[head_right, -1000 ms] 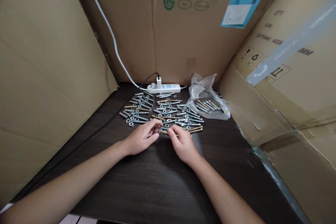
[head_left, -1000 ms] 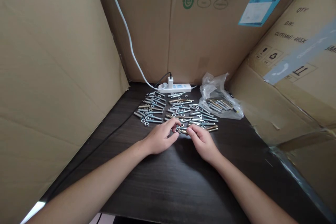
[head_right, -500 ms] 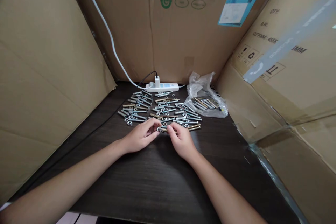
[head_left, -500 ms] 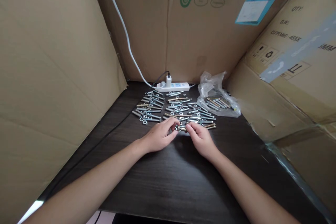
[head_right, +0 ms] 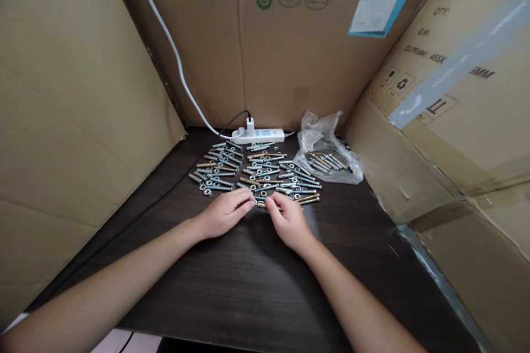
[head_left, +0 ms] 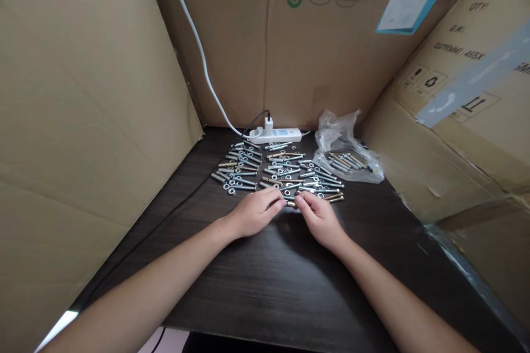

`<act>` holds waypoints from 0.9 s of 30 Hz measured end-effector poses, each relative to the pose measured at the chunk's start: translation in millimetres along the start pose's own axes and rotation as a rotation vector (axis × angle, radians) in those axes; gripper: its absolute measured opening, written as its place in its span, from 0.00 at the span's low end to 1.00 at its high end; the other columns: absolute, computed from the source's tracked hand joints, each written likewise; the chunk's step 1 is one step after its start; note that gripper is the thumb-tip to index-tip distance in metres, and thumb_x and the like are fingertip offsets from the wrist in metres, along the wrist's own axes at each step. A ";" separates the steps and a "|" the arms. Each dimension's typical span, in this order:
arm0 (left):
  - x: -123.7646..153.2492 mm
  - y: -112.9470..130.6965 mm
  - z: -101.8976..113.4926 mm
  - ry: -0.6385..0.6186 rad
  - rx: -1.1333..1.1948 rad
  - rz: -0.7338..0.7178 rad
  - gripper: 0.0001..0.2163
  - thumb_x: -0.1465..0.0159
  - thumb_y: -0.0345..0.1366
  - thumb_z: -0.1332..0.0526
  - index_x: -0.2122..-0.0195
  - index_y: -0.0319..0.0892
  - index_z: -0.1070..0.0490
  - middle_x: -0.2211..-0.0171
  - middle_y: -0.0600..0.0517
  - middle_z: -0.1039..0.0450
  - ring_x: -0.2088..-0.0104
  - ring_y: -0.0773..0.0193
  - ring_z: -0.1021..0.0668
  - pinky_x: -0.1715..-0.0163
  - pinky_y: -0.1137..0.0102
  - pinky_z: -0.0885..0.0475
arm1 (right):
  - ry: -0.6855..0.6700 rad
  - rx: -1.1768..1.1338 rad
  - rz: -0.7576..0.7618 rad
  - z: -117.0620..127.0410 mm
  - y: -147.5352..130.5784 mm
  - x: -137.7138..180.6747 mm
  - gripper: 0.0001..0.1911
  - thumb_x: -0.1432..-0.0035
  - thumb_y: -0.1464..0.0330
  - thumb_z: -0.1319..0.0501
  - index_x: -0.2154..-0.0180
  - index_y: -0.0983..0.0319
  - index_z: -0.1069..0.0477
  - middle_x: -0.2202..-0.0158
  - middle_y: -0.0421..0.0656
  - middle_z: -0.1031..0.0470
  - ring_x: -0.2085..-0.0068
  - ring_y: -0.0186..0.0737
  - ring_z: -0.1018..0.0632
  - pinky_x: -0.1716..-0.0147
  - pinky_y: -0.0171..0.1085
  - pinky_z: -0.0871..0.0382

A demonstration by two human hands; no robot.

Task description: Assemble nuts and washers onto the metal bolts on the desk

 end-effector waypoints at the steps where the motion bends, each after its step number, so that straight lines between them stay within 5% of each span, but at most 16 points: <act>1: 0.4 0.0 -0.2 0.000 -0.001 0.002 0.10 0.32 0.38 0.52 0.67 0.41 0.37 0.68 0.54 0.35 0.67 0.66 0.31 0.64 0.72 0.35 | 0.003 0.002 -0.003 0.6 -0.2 -0.1 0.17 0.37 0.60 0.49 0.76 0.61 0.42 0.79 0.36 0.44 0.75 0.32 0.40 0.74 0.32 0.46; 4: 2.5 -1.6 0.4 0.020 0.007 0.014 0.05 0.35 0.37 0.48 0.61 0.43 0.36 0.67 0.54 0.34 0.68 0.66 0.30 0.67 0.72 0.35 | 0.010 0.001 -0.008 2.1 -1.1 -0.5 0.17 0.37 0.60 0.50 0.76 0.61 0.41 0.79 0.36 0.43 0.75 0.33 0.39 0.74 0.32 0.46; 9: 5.7 -5.9 4.8 0.072 0.066 0.048 0.18 0.39 0.34 0.43 0.48 0.45 0.45 0.65 0.54 0.36 0.69 0.67 0.30 0.70 0.73 0.35 | 0.013 -0.009 -0.014 3.0 -1.8 -0.3 0.16 0.37 0.60 0.50 0.74 0.62 0.39 0.78 0.37 0.42 0.75 0.33 0.39 0.75 0.32 0.45; 13: 3.5 -4.2 8.0 0.069 0.024 0.052 0.07 0.34 0.37 0.50 0.58 0.43 0.38 0.66 0.53 0.34 0.67 0.66 0.30 0.65 0.71 0.35 | 0.014 0.001 -0.006 2.6 -3.9 0.2 0.16 0.37 0.60 0.50 0.75 0.61 0.40 0.78 0.36 0.42 0.75 0.33 0.39 0.75 0.32 0.45; 17: 0.4 0.1 1.9 0.008 -0.007 0.014 0.13 0.31 0.39 0.55 0.68 0.41 0.36 0.69 0.53 0.34 0.67 0.65 0.30 0.64 0.71 0.35 | 0.002 0.016 0.003 1.1 -4.2 0.3 0.16 0.37 0.60 0.50 0.75 0.61 0.41 0.78 0.36 0.42 0.75 0.33 0.39 0.74 0.32 0.44; 22: 2.5 0.2 -0.4 0.011 -0.019 0.006 0.06 0.34 0.37 0.49 0.60 0.43 0.36 0.66 0.53 0.33 0.67 0.65 0.30 0.66 0.71 0.35 | 0.001 0.009 -0.012 1.3 0.5 -0.4 0.17 0.37 0.59 0.50 0.74 0.61 0.40 0.78 0.37 0.42 0.74 0.34 0.39 0.75 0.33 0.45; 27: 4.6 0.8 6.0 0.063 -0.016 0.011 0.13 0.39 0.32 0.45 0.52 0.44 0.40 0.62 0.52 0.34 0.64 0.64 0.30 0.64 0.70 0.33 | 0.015 -0.024 -0.013 2.1 -0.8 -0.7 0.18 0.38 0.58 0.49 0.76 0.60 0.42 0.79 0.37 0.44 0.75 0.34 0.40 0.75 0.33 0.47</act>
Point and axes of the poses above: each hand's wrist, its own x-axis away from the middle knuckle, its own z-axis out of the back of the hand, y = z × x, the point moved 10 cm from there along -x, towards the middle knuckle
